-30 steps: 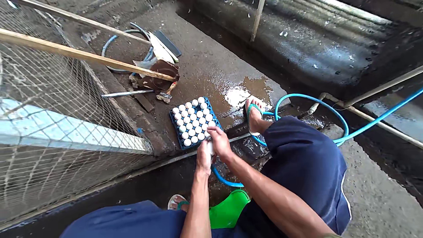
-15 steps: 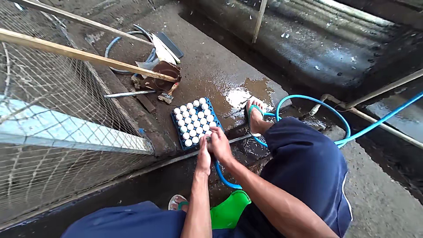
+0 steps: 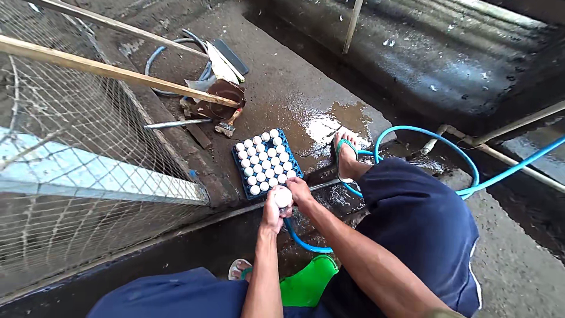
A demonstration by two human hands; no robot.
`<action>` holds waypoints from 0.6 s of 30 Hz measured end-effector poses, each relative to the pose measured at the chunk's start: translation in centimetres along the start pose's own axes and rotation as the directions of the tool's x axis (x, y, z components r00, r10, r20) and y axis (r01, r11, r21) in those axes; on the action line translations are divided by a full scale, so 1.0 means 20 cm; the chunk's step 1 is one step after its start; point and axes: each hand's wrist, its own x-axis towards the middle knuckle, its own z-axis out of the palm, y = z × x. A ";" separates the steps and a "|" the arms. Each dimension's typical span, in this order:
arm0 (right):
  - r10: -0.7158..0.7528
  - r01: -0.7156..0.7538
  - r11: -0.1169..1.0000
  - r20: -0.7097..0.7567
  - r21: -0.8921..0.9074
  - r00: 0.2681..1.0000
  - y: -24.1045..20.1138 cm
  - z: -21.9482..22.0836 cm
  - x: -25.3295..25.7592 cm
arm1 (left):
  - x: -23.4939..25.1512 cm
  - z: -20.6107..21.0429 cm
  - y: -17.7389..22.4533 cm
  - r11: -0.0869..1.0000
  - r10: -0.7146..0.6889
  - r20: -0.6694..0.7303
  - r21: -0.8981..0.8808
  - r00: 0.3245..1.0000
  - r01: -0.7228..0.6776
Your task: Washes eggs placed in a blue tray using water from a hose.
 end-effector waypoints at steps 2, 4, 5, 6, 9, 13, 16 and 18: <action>0.024 -0.018 0.991 0.042 -0.132 0.999 0.09 -0.04 0.08 | 0.04 -0.07 0.00 0.999 0.002 0.086 -0.054 0.996 0.003; 0.066 -0.012 0.976 0.242 -0.219 0.968 0.15 -0.10 0.11 | 0.10 -0.14 -0.01 0.993 0.032 0.138 -0.113 0.990 -0.016; 0.090 -0.004 0.976 0.389 -0.217 0.917 0.18 -0.12 0.10 | 0.12 -0.17 -0.02 0.990 0.048 0.145 -0.141 0.988 -0.027; 0.111 -0.015 0.983 0.531 -0.182 0.840 0.19 -0.12 0.09 | 0.15 -0.21 -0.02 0.985 0.064 0.144 -0.170 0.987 -0.039; 0.099 -0.053 0.995 0.725 -0.086 0.682 0.21 -0.06 0.09 | 0.24 -0.27 -0.01 0.982 0.068 0.030 -0.176 0.997 -0.062; 0.071 -0.074 0.997 0.634 -0.023 0.770 0.27 0.00 0.19 | 0.42 -0.34 -0.02 0.990 0.077 -0.146 -0.107 0.986 -0.093; 0.062 -0.055 0.998 0.559 -0.030 0.827 0.26 0.03 0.26 | 0.58 -0.41 0.00 0.997 0.083 -0.171 0.021 0.982 -0.081; 0.062 -0.050 0.998 0.535 -0.039 0.842 0.23 0.05 0.30 | 0.68 -0.45 0.03 0.984 0.077 -0.214 0.173 0.974 -0.040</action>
